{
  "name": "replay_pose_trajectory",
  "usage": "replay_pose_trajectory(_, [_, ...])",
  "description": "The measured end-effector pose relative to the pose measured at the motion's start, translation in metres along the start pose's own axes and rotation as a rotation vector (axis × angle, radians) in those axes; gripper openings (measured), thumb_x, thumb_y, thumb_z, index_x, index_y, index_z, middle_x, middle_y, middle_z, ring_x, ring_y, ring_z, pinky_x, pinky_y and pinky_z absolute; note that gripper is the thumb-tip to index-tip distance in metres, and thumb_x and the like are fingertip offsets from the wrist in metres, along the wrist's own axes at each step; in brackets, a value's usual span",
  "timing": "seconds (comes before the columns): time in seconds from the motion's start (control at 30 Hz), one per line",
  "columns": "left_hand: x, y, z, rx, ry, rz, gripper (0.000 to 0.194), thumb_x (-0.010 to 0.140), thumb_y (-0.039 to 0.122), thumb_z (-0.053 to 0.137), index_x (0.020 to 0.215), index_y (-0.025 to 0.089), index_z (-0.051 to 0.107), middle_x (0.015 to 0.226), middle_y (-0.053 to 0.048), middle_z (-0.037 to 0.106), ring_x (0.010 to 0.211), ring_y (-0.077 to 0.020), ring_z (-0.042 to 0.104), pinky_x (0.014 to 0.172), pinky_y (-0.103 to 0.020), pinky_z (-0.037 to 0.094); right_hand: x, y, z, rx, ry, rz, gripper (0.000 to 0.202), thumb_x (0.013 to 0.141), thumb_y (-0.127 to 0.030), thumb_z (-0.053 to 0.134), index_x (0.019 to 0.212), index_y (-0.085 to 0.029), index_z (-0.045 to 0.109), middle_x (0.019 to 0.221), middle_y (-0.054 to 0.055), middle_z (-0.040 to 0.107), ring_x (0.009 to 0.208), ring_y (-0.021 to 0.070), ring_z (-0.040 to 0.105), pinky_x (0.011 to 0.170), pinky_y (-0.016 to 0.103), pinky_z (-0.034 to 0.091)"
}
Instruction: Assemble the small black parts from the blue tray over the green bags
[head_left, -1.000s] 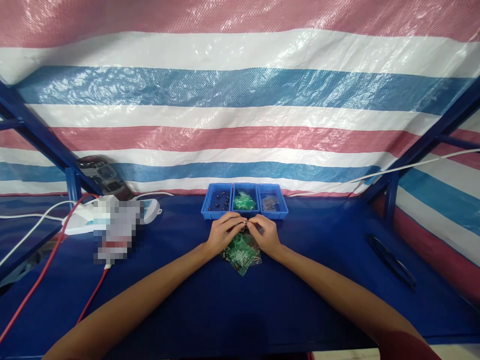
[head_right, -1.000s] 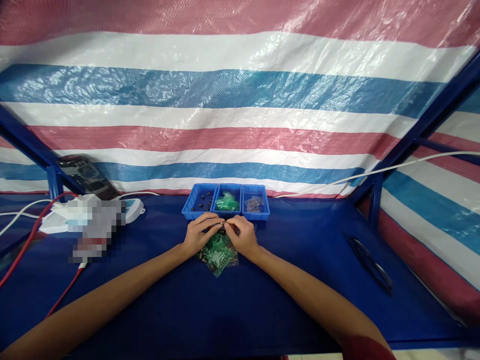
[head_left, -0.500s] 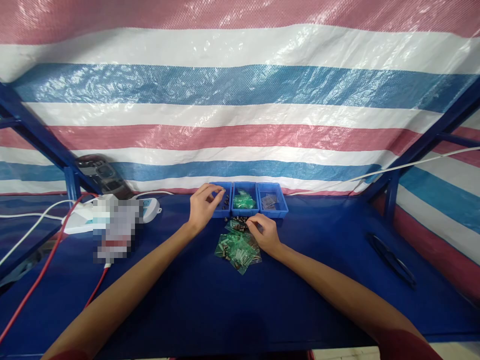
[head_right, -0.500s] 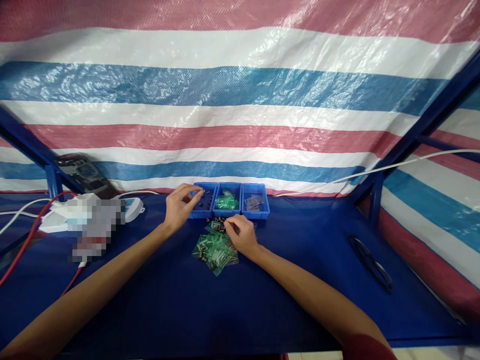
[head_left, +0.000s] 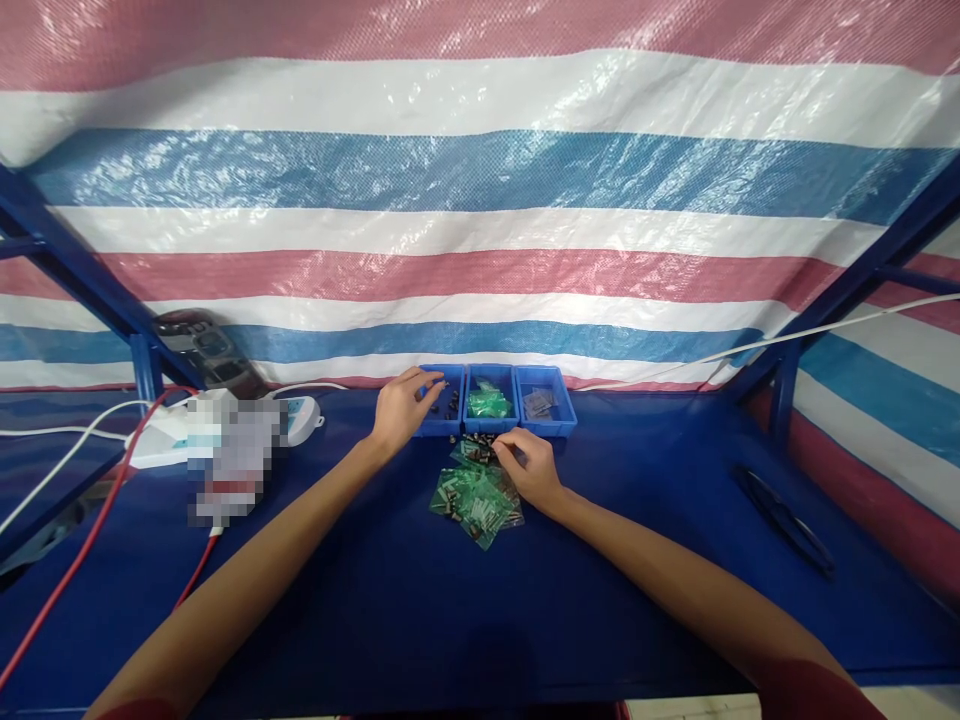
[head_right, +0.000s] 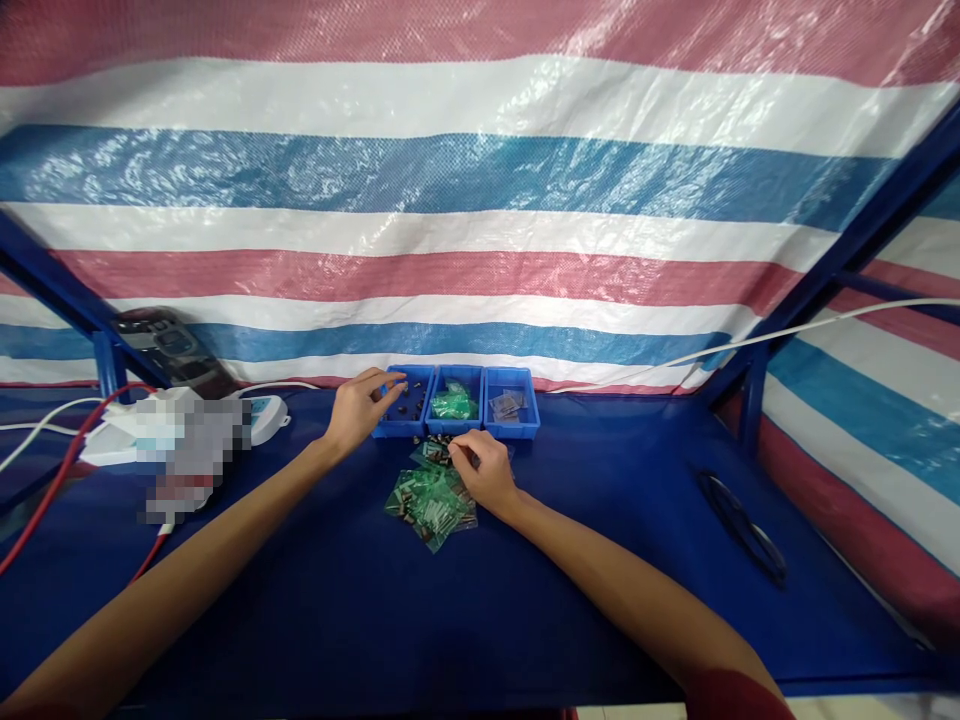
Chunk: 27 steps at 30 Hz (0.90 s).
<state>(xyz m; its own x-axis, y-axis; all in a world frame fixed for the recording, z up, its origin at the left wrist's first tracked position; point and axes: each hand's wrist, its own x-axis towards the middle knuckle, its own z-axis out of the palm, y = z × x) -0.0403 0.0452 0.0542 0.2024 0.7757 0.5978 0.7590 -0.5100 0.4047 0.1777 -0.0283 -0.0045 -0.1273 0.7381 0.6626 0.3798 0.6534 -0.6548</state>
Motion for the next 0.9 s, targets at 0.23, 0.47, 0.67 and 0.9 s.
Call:
replay_pose_trajectory(0.23, [0.003, 0.014, -0.010, -0.031, -0.372, 0.110, 0.021, 0.082, 0.038, 0.055, 0.084, 0.019, 0.065, 0.077, 0.000, 0.063, 0.058, -0.0118, 0.053, 0.057, -0.022, 0.038, 0.000, 0.001, 0.000, -0.010, 0.003, -0.003, 0.023, 0.089, -0.028, 0.048, 0.072, -0.018, 0.061, 0.063, 0.002, 0.057, 0.059, 0.0150, 0.052, 0.060, 0.028, 0.042])
replay_pose_trajectory(0.47, [-0.015, 0.045, -0.020, -0.028, -0.804, 0.270, 0.017, 0.070, 0.036, 0.070, 0.074, 0.020, 0.063, 0.071, 0.000, 0.063, 0.064, -0.0167, 0.059, 0.054, -0.023, 0.033, 0.000, 0.002, 0.000, -0.014, 0.011, 0.004, 0.022, 0.089, -0.028, 0.048, 0.073, -0.019, 0.061, 0.063, 0.002, 0.057, 0.060, 0.0153, 0.052, 0.060, 0.028, 0.042])
replay_pose_trajectory(0.67, [-0.039, 0.081, -0.034, 0.229, -0.956, 0.289, 0.027, 0.061, 0.039, 0.077, 0.066, 0.019, 0.059, 0.062, -0.001, 0.060, 0.054, -0.0194, 0.058, 0.050, -0.025, 0.033, 0.000, 0.000, -0.001, 0.001, 0.012, 0.024, 0.022, 0.088, -0.028, 0.049, 0.072, -0.018, 0.061, 0.066, 0.003, 0.059, 0.061, 0.0154, 0.054, 0.062, 0.028, 0.043])
replay_pose_trajectory(0.9, [-0.053, 0.097, -0.029, 0.412, -1.048, 0.331, 0.033, 0.058, 0.037, 0.080, 0.076, 0.016, 0.064, 0.072, -0.008, 0.065, 0.063, -0.0261, 0.064, 0.054, -0.029, 0.044, 0.005, -0.001, -0.002, 0.061, 0.079, 0.101, 0.022, 0.087, -0.027, 0.049, 0.071, -0.017, 0.061, 0.068, 0.003, 0.061, 0.063, 0.0157, 0.055, 0.062, 0.027, 0.043])
